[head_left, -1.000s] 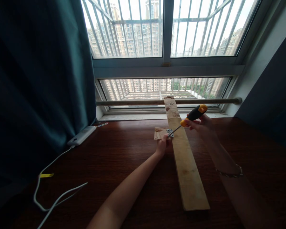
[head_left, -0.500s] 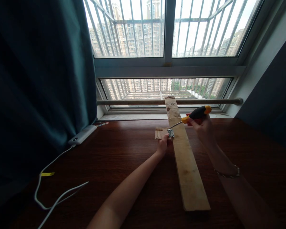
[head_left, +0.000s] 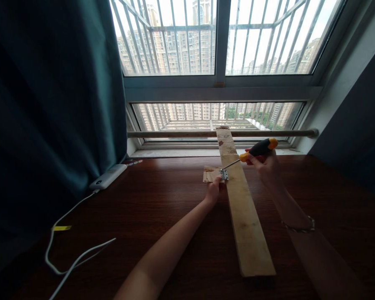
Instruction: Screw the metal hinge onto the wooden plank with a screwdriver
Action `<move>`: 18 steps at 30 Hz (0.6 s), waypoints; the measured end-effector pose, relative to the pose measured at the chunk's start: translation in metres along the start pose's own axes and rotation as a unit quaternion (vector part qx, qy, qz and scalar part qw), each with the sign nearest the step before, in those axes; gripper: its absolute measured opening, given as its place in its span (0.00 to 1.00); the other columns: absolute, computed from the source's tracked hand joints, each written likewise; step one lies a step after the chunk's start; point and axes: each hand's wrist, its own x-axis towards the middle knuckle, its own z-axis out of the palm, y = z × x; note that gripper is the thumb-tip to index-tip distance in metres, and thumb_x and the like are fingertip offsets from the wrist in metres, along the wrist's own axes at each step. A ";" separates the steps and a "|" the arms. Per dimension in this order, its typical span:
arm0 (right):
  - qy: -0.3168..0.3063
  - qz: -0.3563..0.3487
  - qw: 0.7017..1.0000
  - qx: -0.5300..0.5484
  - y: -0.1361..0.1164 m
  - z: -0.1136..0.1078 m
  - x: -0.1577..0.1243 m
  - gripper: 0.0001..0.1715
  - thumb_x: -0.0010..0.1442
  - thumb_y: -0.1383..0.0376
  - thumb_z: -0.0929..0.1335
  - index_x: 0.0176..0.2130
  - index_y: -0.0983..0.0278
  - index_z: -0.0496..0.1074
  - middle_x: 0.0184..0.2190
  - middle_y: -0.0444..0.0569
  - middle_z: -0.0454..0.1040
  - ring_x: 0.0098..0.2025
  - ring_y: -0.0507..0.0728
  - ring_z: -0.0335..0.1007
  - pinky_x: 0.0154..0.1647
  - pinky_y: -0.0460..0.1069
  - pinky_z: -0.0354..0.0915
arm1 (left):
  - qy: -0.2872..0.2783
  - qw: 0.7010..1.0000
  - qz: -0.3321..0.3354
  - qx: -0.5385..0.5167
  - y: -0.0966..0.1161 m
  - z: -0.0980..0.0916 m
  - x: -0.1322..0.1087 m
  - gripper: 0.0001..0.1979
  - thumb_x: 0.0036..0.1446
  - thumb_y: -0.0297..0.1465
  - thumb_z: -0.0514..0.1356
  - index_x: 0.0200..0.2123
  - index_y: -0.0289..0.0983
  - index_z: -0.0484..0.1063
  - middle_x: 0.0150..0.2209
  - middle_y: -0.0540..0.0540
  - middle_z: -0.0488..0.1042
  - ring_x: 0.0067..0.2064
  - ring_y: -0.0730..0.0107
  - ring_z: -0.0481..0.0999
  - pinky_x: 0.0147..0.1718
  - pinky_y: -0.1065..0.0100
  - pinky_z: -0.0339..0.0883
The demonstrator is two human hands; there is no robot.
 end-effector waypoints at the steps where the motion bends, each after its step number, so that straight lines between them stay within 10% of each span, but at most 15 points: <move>1: -0.002 0.002 1.000 -0.003 0.000 0.000 0.000 0.24 0.46 0.54 0.72 0.39 0.64 0.65 0.36 0.50 0.73 0.31 0.57 0.72 0.31 0.54 0.72 | -0.006 1.000 -0.003 0.000 0.000 0.000 0.000 0.17 0.45 0.42 0.57 0.21 0.33 0.70 0.17 0.48 0.68 0.22 0.72 0.66 0.24 0.70 0.56; 18: 0.113 -0.031 0.989 -0.092 -0.009 -0.001 -0.009 0.27 0.42 0.53 0.73 0.37 0.60 0.60 0.17 0.37 0.65 0.14 0.54 0.64 0.14 0.49 0.64 | -0.015 1.000 -0.006 0.010 -0.003 0.000 0.002 0.18 0.46 0.43 0.56 0.18 0.33 0.67 0.15 0.48 0.66 0.18 0.75 0.62 0.20 0.70 0.53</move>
